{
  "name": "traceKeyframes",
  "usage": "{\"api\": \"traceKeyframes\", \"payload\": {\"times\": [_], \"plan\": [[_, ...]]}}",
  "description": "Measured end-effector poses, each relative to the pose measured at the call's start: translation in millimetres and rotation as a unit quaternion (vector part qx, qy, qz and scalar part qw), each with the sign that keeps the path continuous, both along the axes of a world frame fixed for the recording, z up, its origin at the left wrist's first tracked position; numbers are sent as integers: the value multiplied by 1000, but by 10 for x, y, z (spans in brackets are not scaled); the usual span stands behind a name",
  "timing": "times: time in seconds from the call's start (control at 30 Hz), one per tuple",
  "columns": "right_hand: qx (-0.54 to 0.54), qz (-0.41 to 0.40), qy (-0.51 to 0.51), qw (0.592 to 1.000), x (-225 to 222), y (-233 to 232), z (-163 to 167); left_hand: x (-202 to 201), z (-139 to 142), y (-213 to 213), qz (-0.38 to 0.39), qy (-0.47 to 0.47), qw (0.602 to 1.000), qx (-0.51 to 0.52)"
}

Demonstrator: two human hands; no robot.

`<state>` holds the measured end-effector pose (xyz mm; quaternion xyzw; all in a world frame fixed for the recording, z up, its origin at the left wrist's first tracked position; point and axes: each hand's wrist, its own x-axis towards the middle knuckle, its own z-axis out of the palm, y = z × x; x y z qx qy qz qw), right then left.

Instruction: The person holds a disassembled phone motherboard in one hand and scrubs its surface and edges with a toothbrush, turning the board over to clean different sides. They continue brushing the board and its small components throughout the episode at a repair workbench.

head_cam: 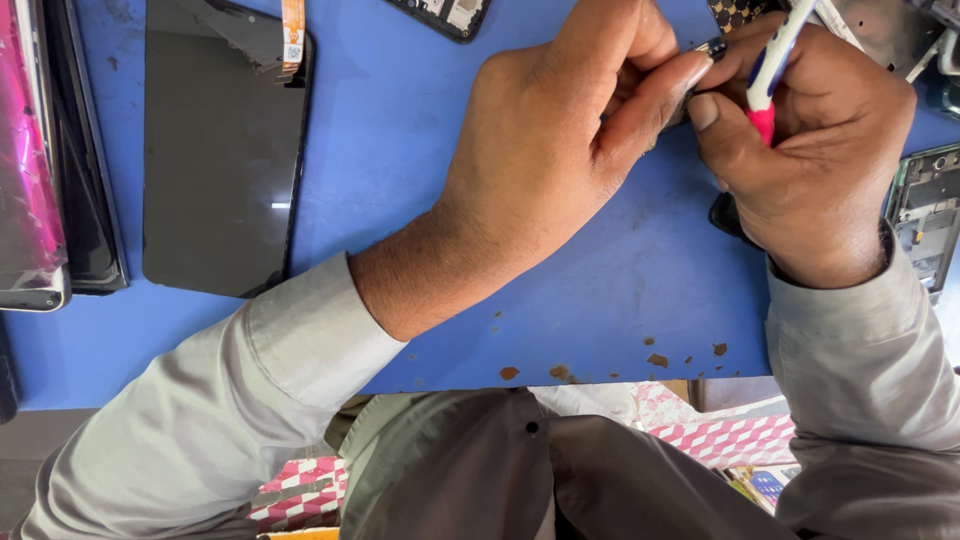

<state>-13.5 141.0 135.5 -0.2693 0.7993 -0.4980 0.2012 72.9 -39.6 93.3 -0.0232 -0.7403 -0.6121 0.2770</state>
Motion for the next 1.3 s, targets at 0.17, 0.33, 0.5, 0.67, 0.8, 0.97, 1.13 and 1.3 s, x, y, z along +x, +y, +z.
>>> {"api": "traceKeyframes", "payload": {"times": [0.17, 0.33, 0.5, 0.67, 0.8, 0.97, 1.13, 1.3], "plan": [[-11, 2, -4, 1000, 8, -20, -16, 8, 16, 3, -2, -16, 1000, 13], [-11, 10, 0, 1000, -11, -44, -2, 9, 30, -18, -8, -28, 999, 21], [-23, 10, -17, 1000, -23, -73, 53, 2, 41, -25, -12, -29, 999, 29], [-9, 11, -6, 1000, -8, -92, 65, 7, 37, -22, -10, -26, 999, 17], [-9, 10, 2, 1000, -6, -87, 52, 5, 25, -13, 0, -10, 1000, 3], [-8, 6, 2, 1000, -3, -81, 38, 13, 18, -10, 3, -2, 1000, -10], [-7, 2, 1, 1000, 5, -69, 32, 37, 26, -1, 4, 11, 1000, -20], [-13, -2, -11, 1000, -8, -56, 27, 41, 39, -5, 4, 12, 1000, -17]]}}
